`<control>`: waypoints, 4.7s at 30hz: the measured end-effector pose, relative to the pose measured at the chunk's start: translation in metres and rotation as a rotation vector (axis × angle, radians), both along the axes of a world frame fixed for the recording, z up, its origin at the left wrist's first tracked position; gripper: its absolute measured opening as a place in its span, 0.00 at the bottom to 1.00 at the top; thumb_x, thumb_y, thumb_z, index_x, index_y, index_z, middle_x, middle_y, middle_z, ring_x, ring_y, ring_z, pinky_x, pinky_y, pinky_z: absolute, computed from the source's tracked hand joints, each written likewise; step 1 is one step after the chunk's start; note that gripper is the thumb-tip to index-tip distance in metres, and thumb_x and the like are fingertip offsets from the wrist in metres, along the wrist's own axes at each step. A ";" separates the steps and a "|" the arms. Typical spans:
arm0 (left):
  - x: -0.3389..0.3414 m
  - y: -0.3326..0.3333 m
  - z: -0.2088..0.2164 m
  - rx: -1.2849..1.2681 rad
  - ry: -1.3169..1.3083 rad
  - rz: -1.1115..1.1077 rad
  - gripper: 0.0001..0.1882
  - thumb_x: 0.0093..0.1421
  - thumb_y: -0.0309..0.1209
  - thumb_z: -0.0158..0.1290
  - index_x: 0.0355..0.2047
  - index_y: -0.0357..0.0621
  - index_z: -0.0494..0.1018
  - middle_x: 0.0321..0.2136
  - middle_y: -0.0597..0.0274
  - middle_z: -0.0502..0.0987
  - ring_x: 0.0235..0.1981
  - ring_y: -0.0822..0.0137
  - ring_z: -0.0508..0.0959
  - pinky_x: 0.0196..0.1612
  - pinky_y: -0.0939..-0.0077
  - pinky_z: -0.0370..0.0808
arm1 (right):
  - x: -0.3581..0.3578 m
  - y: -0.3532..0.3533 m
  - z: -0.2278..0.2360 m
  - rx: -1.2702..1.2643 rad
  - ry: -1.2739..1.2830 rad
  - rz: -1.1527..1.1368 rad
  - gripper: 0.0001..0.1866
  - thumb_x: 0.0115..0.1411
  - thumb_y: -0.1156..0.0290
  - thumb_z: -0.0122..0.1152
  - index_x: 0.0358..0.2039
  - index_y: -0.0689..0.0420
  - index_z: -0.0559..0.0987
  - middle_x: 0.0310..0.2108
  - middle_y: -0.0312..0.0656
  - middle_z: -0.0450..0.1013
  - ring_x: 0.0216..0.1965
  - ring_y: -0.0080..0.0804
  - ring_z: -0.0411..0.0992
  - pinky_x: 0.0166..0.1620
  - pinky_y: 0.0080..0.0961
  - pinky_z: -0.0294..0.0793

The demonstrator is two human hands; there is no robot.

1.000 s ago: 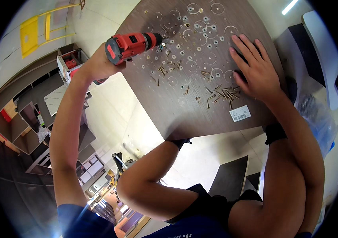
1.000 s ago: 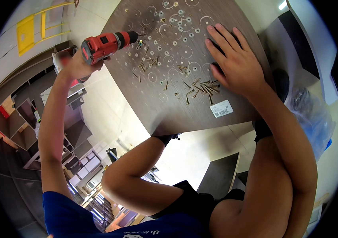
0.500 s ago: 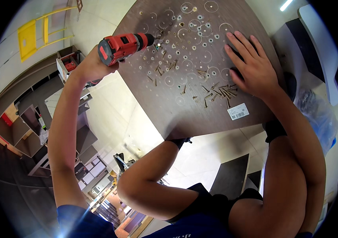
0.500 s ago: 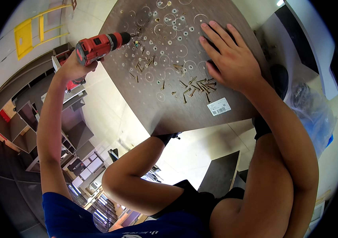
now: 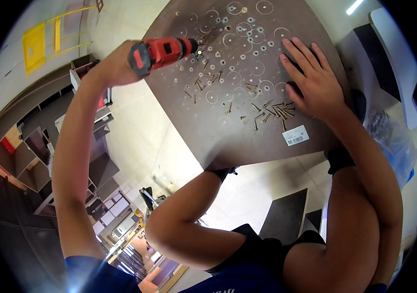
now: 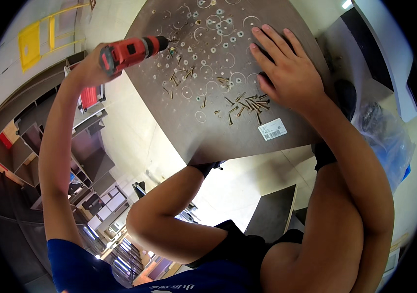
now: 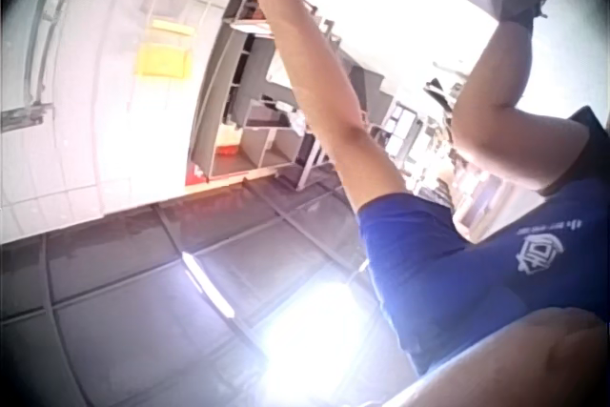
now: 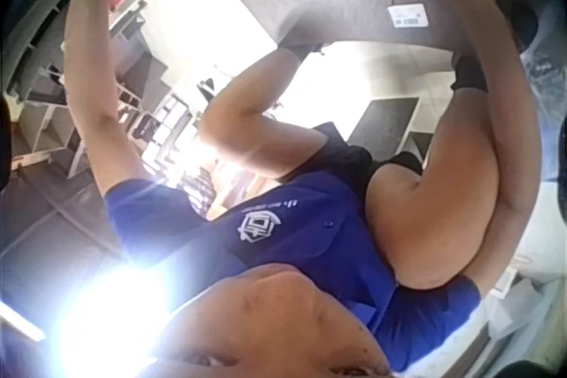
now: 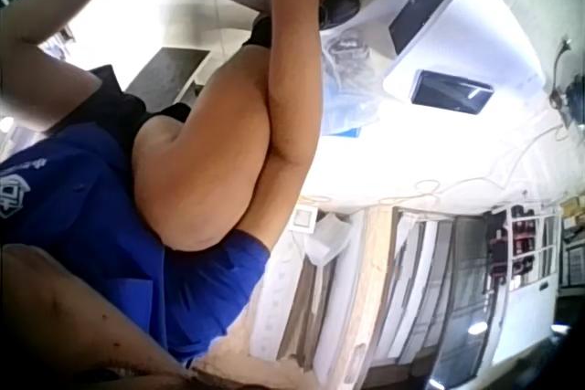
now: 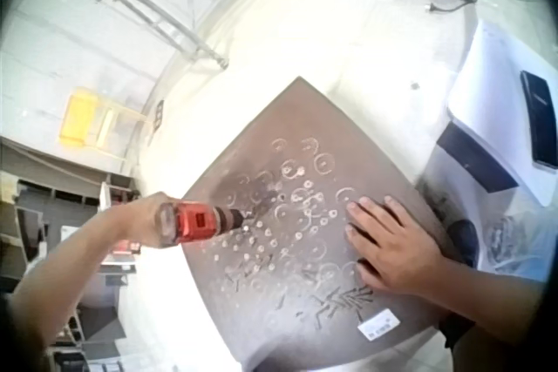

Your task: The person uses a cordless drill to drive screws into a large brown board marked with circular patterns. The person sits on the floor, holding the board steady with one hand while operating the drill with the other, systematically fastening screws into the pre-marked spots.

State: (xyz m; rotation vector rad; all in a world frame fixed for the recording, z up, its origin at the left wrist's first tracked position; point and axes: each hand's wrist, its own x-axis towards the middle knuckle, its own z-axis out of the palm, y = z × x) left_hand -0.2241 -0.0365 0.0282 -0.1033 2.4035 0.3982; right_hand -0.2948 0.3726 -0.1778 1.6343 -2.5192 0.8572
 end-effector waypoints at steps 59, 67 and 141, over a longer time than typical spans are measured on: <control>0.166 0.184 0.036 0.590 0.279 1.158 0.28 0.60 0.19 0.63 0.61 0.39 0.70 0.48 0.59 0.80 0.46 0.71 0.81 0.51 0.71 0.80 | 0.027 -0.007 0.075 -0.141 -1.114 0.408 0.53 0.58 0.59 0.78 0.76 0.63 0.57 0.75 0.56 0.60 0.76 0.48 0.58 0.76 0.43 0.56; 0.169 0.230 -0.001 0.863 0.394 0.493 0.50 0.58 0.25 0.65 0.75 0.33 0.49 0.63 0.35 0.68 0.61 0.38 0.75 0.61 0.58 0.76 | 0.102 -0.011 0.104 -0.261 -2.036 0.473 0.64 0.49 0.65 0.87 0.76 0.57 0.50 0.71 0.54 0.61 0.69 0.38 0.65 0.71 0.43 0.63; 0.159 0.167 -0.198 0.303 0.610 -0.105 0.46 0.60 0.40 0.59 0.74 0.31 0.55 0.76 0.36 0.54 0.79 0.42 0.52 0.78 0.40 0.46 | 0.033 0.054 0.041 -0.274 -1.357 0.047 0.51 0.45 0.71 0.84 0.66 0.61 0.62 0.56 0.45 0.73 0.53 0.33 0.77 0.58 0.35 0.78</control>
